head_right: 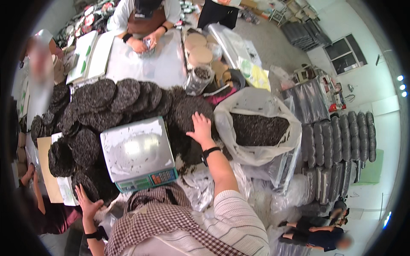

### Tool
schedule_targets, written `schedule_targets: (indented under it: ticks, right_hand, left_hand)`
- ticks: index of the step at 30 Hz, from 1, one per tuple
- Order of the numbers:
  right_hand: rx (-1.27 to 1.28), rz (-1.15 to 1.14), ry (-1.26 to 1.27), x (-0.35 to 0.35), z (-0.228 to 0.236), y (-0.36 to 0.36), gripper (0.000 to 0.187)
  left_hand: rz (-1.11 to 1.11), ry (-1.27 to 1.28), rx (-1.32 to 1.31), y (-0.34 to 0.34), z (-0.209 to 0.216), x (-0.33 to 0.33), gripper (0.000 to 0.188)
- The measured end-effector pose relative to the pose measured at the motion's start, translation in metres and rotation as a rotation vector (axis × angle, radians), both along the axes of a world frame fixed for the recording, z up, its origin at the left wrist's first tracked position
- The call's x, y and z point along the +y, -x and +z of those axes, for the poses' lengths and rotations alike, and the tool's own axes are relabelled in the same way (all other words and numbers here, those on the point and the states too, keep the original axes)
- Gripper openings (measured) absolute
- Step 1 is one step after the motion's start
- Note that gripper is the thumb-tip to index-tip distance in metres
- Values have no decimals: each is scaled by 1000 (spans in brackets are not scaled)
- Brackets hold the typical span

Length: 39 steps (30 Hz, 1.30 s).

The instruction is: The person repeatedly picks up dark, round compressed tea cakes and places them on a digital scale. After weighing, the cakes are moved to a pile on the table. The process is repeated continuously for multiple cakes.

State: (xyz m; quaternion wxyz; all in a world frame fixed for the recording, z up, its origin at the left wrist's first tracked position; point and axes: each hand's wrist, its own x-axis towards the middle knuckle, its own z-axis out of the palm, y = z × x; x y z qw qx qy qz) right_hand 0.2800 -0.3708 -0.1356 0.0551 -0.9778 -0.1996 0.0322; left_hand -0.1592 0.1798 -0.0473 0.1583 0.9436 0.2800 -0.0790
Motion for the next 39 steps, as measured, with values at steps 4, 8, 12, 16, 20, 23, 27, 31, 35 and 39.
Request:
schedule_targets:
  ticks: [4,8,12,16,20,23,27,31,35,39]
  right_hand:
    - [124,-14,-84,-2,20,-10,91]
    - [150,47,-141,-24,17,-27,72]
    - [137,44,-234,-30,28,-41,40]
    - [-257,-264,-677,-10,119,-6,34]
    - [-304,9,-397,-29,86,20,31]
    - [-72,13,-304,-44,54,26,33]
    - [-48,-397,-776,-9,148,58,32]
    - [101,-213,-1402,55,151,101,31]
    - [-230,476,-989,164,223,181,36]
    - [-323,866,-603,208,224,212,38]
  left_hand:
    - [64,-51,117,3,4,-15,163]
    - [50,-34,28,-8,-9,-15,156]
    - [-14,81,-99,8,2,-1,125]
    - [-15,161,-212,36,4,6,86]
    - [-61,49,-158,25,12,-11,79]
    - [-42,-3,-306,30,24,7,62]
    - [516,141,-906,38,87,19,43]
    - [764,1142,-1213,-11,108,-6,39]
    - [831,1531,-1001,-56,75,-48,27]
    - [722,1858,-790,-95,80,-89,25]
